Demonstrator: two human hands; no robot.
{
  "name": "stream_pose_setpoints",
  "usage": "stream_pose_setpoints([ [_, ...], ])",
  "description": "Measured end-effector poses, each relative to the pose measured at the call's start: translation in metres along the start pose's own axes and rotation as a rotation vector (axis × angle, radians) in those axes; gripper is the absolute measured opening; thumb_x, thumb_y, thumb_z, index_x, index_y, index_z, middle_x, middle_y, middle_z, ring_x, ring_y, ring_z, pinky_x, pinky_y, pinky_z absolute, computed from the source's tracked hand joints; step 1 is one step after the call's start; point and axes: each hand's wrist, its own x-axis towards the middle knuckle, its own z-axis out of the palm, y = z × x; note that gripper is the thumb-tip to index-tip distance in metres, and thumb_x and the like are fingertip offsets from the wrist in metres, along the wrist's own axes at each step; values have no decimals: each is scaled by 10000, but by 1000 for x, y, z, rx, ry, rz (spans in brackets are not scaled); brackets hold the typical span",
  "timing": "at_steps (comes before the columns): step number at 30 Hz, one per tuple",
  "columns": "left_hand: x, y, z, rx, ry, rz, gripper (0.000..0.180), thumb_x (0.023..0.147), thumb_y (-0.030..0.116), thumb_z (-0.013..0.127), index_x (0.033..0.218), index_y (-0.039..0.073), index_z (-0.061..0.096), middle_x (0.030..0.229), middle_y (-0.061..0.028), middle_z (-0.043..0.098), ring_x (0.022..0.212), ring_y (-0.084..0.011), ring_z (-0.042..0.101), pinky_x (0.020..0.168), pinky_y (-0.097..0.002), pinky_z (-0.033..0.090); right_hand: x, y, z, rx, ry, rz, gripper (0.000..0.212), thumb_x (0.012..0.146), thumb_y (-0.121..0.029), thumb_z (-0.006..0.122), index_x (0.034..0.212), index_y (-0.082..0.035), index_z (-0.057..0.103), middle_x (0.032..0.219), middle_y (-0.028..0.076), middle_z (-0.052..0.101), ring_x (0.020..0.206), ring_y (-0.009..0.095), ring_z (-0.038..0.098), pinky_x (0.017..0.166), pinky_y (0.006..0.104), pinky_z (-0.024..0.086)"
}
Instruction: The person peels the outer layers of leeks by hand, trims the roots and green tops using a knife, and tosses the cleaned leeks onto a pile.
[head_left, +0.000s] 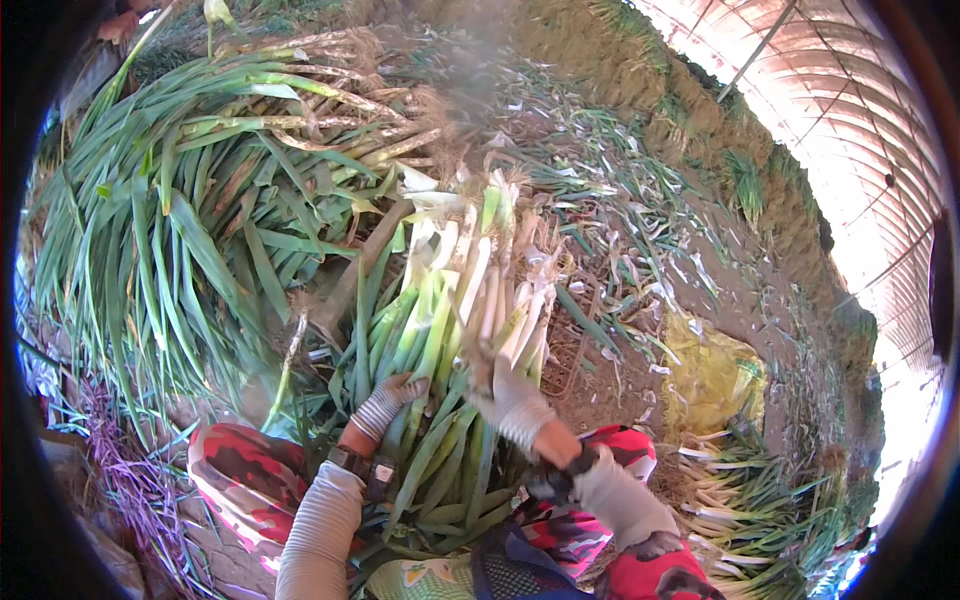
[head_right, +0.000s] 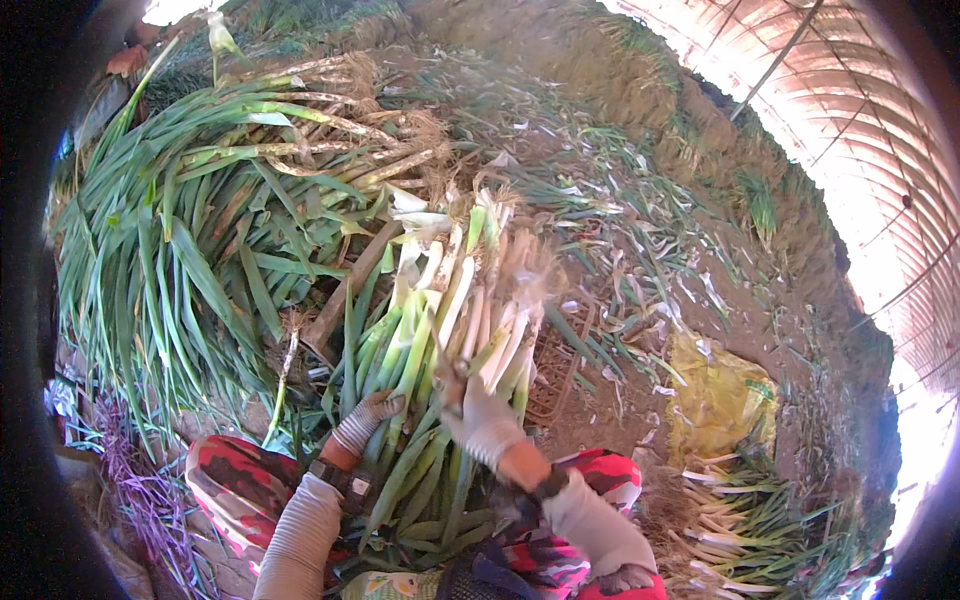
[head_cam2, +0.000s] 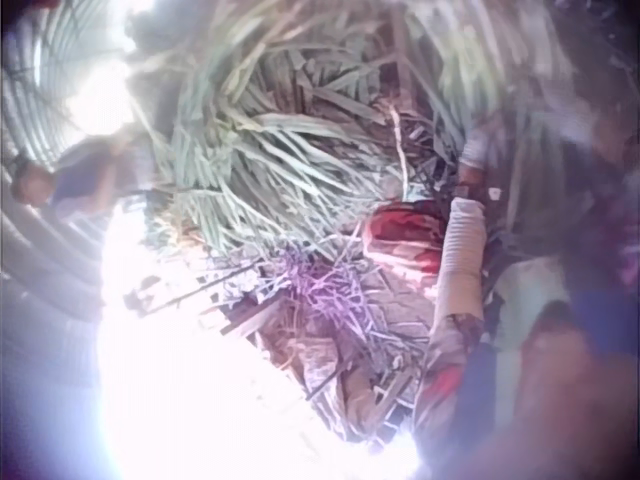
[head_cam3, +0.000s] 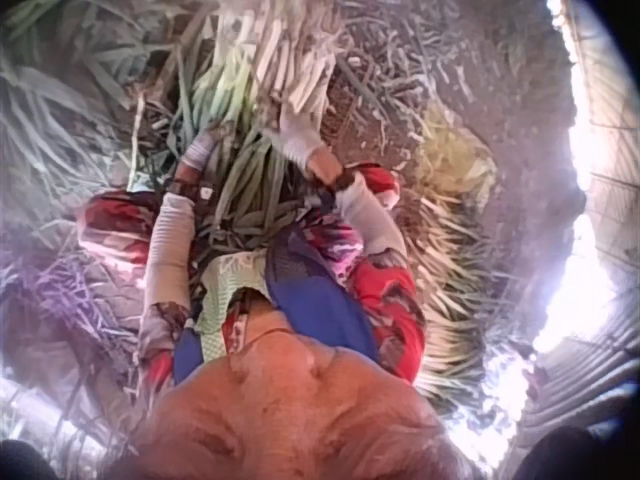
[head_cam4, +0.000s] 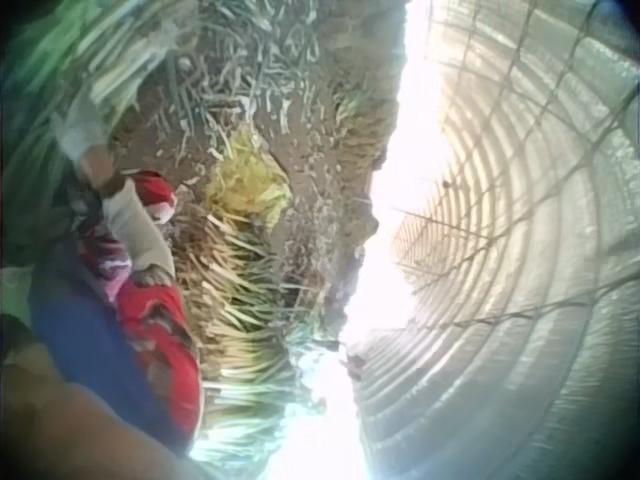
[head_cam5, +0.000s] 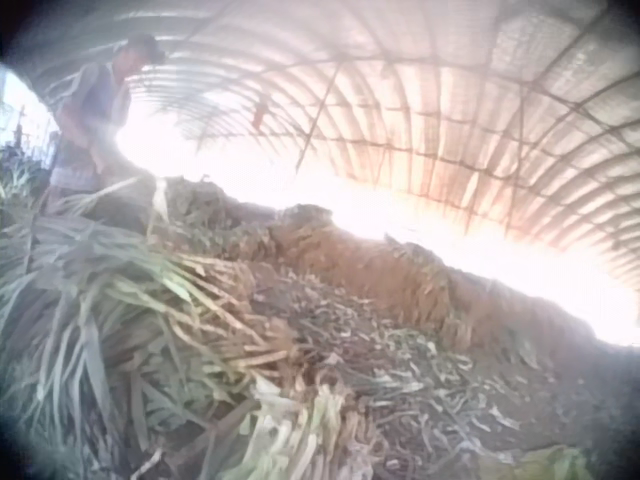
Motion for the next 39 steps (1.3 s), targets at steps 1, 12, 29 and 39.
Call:
stream_pose_setpoints([
  [1,-2,3,2,-148,-80,-54,327,848,291,610,984,0,554,752,-63,603,611,-149,585,549,-273,497,-15,4,9,-53,50,-49,657,808,-263,604,1226,93,245,833,170,568,612,217,573,537,310,510],
  [12,11,-10,1,165,38,3,383,846,355,599,994,7,537,701,-61,591,541,-145,561,504,-264,479,65,-11,-58,89,212,47,703,840,-278,558,1337,54,189,685,86,554,501,152,494,416,252,435],
  [29,-5,-12,-7,-264,-271,-38,491,818,477,569,976,14,531,682,-89,547,491,-217,554,441,-294,448,80,-15,-63,-25,220,50,451,837,-250,543,1156,35,400,878,133,578,727,226,578,697,360,502],
  [39,-22,-17,-15,-621,-312,-98,497,838,490,524,1019,29,482,661,-84,507,490,-229,526,437,-322,441,23,-26,-37,296,-9,89,638,784,-319,633,1227,38,345,914,252,601,798,236,637,694,327,526],
])
